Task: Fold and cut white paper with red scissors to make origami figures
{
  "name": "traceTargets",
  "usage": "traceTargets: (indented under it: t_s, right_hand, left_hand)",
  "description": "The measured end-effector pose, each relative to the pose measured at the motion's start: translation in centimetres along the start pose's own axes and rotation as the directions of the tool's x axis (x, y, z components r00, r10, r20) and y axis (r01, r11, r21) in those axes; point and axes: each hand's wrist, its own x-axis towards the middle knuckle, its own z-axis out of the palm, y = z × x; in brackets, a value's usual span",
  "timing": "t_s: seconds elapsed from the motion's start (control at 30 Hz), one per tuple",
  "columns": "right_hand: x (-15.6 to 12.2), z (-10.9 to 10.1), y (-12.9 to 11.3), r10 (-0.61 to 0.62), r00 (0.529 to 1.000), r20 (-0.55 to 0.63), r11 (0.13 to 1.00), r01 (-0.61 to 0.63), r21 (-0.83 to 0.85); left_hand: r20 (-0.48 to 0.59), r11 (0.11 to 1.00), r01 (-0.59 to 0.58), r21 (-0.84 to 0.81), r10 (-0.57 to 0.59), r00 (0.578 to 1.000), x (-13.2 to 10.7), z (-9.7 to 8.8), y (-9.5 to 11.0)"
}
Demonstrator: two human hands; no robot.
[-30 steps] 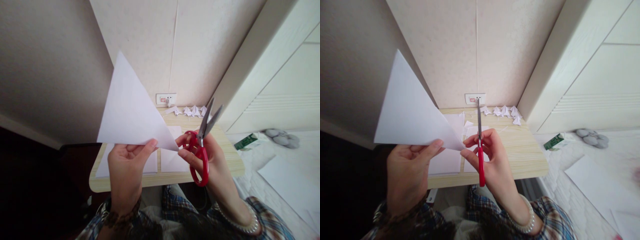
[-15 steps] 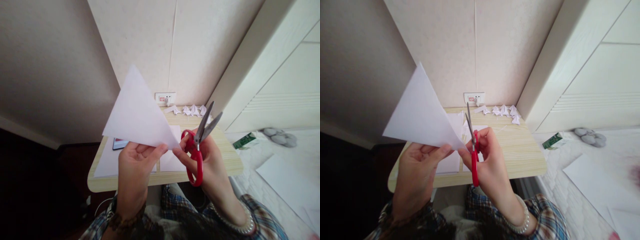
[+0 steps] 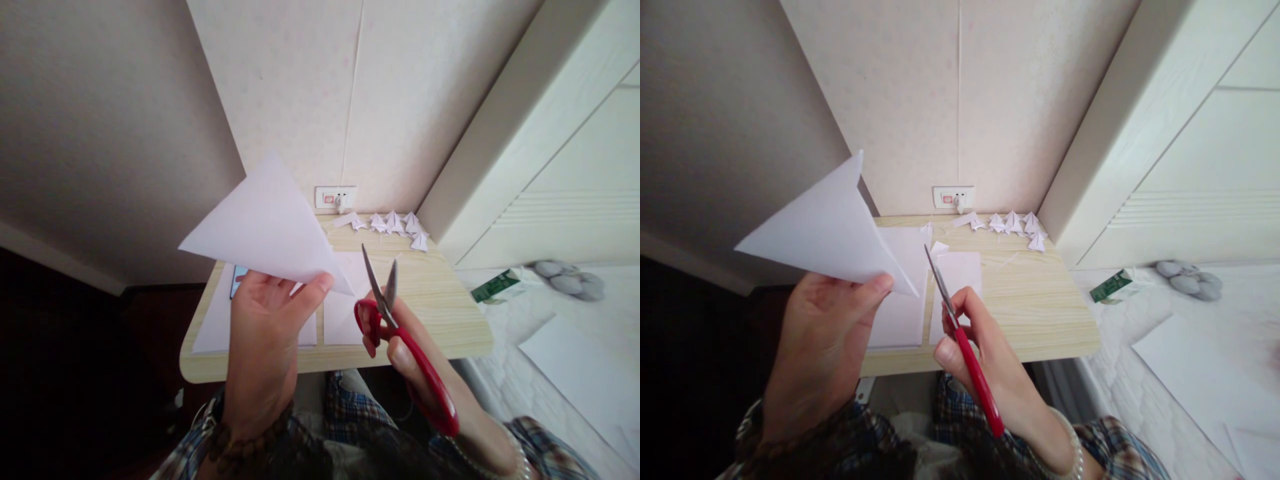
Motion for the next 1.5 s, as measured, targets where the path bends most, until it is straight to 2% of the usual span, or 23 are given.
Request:
traceTargets:
  t_s: [0.1,0.2,0.47,1.23,1.5]
  right_hand:
    - [0.1,0.2,-0.8,0.087,0.993,0.077,0.995,-0.083,-0.052]
    - [0.6,0.4,-1.9,0.140,0.988,0.059,0.985,-0.134,-0.106]
    - [1.6,0.3,-1.8,0.173,0.985,0.021,0.960,-0.163,-0.228]
    - [2.0,-0.3,-2.0,0.169,0.985,0.024,0.958,-0.159,-0.238]
    - [1.9,-0.3,-2.2,0.208,0.978,0.011,0.946,-0.198,-0.256]
  left_hand:
    - [0.020,1.000,-0.015,-0.012,0.015,1.000,0.0,0.3,0.3]
    - [-0.003,1.000,-0.022,0.007,0.022,1.000,0.3,0.6,0.2]
    - [0.002,0.999,-0.026,0.047,0.026,1.000,1.0,0.9,-0.6]
    - [0.002,0.999,-0.006,0.036,0.006,1.000,1.1,0.8,-1.1]
    - [-0.011,0.999,-0.008,0.037,0.008,1.000,1.1,0.7,-1.0]
